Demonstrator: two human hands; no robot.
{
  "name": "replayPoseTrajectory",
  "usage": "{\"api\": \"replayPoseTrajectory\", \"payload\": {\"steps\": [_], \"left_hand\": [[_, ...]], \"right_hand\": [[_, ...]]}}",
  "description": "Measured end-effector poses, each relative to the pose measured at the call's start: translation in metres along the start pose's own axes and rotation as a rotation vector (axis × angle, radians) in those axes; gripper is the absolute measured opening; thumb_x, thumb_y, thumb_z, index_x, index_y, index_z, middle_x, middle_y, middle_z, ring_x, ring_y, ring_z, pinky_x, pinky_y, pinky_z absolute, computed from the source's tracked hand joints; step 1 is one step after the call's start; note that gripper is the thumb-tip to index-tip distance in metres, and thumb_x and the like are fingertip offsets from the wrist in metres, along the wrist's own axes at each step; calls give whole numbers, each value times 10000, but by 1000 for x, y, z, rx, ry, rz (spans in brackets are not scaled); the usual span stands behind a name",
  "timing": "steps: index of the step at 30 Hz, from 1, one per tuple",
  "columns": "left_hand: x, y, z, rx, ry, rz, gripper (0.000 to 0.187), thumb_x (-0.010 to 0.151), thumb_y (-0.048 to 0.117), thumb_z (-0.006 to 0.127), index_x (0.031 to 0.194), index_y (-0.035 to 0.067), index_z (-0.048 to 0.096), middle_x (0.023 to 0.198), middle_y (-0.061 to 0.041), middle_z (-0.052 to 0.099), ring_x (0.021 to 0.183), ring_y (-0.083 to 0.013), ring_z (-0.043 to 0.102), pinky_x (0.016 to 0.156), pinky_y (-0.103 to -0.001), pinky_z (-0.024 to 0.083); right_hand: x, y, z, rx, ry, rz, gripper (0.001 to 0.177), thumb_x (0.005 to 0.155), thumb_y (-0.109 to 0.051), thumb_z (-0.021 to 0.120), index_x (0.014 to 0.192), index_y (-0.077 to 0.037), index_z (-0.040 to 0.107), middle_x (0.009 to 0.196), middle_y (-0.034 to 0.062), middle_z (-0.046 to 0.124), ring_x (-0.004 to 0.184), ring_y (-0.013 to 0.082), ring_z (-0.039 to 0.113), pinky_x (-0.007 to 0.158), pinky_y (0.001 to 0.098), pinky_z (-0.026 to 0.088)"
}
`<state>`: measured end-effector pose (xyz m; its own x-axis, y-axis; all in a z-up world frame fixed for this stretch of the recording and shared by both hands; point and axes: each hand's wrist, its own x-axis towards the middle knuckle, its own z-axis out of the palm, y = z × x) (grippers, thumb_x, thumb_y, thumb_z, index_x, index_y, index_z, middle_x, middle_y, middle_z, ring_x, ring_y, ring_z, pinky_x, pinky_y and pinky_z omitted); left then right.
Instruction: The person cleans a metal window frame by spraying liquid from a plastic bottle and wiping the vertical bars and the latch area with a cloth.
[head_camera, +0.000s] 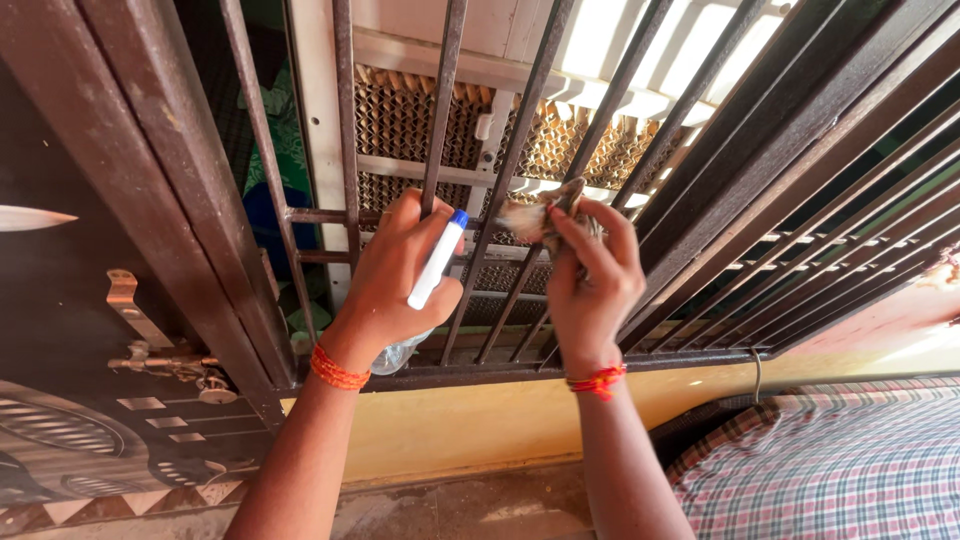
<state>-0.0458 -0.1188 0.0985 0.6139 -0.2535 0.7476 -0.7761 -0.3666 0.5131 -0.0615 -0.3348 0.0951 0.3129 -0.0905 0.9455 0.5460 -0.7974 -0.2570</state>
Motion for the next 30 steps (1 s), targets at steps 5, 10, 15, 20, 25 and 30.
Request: {"api": "replayPoseTrajectory", "payload": {"steps": [5, 10, 15, 20, 25, 30], "left_hand": [[1, -3, 0, 10, 16, 29, 234, 690, 60, 621, 921, 60, 582, 1069, -113, 548, 1051, -350, 564, 891, -421, 493], [-1, -2, 1, 25, 29, 40, 241, 690, 79, 642, 924, 68, 582, 1082, -110, 541, 1063, -349, 564, 892, -431, 496], [-4, -4, 8, 53, 40, -4, 239, 704, 84, 649, 936, 75, 598, 1096, -114, 533, 1066, -360, 561, 868, -441, 496], [-3, -1, 5, 37, 43, 2, 254, 687, 82, 648, 935, 65, 596, 1082, -123, 522, 1058, -370, 554, 867, -445, 494], [-2, 1, 4, 24, 34, -33, 247, 694, 78, 625, 940, 66, 600, 1091, -120, 529, 1048, -355, 566, 863, -435, 502], [-1, -4, 4, 36, 43, 20, 234, 701, 87, 643, 930, 63, 598, 1095, -114, 541, 1051, -357, 567, 874, -433, 501]], "right_hand": [[-17, -12, 8, -39, -16, 10, 281, 843, -38, 823, 1118, -56, 767, 1191, 131, 659, 942, 221, 709, 697, 292, 561], [-57, 5, 17, -56, -51, 70, 178, 848, -42, 824, 1011, -74, 763, 1112, 71, 681, 922, 198, 727, 742, 286, 591], [-53, 14, 4, 92, -95, 164, 320, 889, 49, 694, 1199, -28, 664, 1143, 83, 695, 867, 144, 712, 719, 248, 574], [-7, 13, -6, 240, -8, 67, 335, 946, 135, 638, 1247, -4, 690, 1223, 151, 664, 1065, 192, 690, 898, 271, 579], [-6, 18, 1, 22, -13, 145, 311, 840, 123, 700, 1115, -14, 746, 1061, 146, 722, 912, 205, 706, 801, 288, 563], [-47, 10, 6, 155, -31, 111, 249, 913, 75, 694, 1138, -27, 717, 1165, 139, 733, 1059, 216, 745, 911, 300, 581]]}}
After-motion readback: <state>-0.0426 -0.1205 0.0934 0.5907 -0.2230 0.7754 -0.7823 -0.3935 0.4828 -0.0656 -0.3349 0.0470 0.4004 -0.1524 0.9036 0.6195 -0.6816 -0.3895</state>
